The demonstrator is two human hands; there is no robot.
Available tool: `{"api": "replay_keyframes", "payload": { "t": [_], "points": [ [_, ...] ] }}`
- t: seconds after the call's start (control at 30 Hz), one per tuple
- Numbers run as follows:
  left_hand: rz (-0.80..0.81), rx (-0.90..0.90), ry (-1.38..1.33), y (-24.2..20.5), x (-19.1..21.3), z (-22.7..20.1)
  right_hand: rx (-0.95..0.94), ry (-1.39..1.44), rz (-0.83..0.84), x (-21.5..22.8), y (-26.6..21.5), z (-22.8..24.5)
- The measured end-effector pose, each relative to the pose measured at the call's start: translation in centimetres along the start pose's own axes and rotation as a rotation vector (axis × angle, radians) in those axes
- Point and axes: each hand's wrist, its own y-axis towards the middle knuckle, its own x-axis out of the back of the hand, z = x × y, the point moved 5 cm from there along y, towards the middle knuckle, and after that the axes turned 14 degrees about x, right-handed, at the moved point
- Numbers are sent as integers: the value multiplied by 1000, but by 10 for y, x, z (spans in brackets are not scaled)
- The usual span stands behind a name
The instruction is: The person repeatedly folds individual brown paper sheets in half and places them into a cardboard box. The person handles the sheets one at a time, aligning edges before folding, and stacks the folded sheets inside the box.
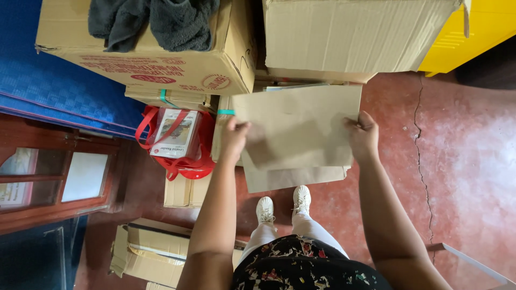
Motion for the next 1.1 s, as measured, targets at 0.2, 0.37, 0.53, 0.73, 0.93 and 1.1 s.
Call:
{"api": "replay_keyframes", "payload": {
  "t": [0.2, 0.37, 0.53, 0.73, 0.93, 1.1],
  "points": [
    [-134, -144, 314, 27, -67, 51, 19, -67, -25, 23, 16, -10],
    [-221, -507, 389, -49, -86, -28, 47, -44, 37, -6, 14, -12],
    [-208, -682, 549, -45, -95, -74, 96, 3, 132, -34, 10, -23],
    [-397, -751, 812, 28, -85, -34, -37, 140, 249, -39, 7, -56],
    [-618, -875, 688, -7, -33, -26, 180, -409, 321, -39, 27, -71],
    [-784, -904, 574, -34, -11, -21, 224, -722, 337, -62, 25, -68]
  ]
}}
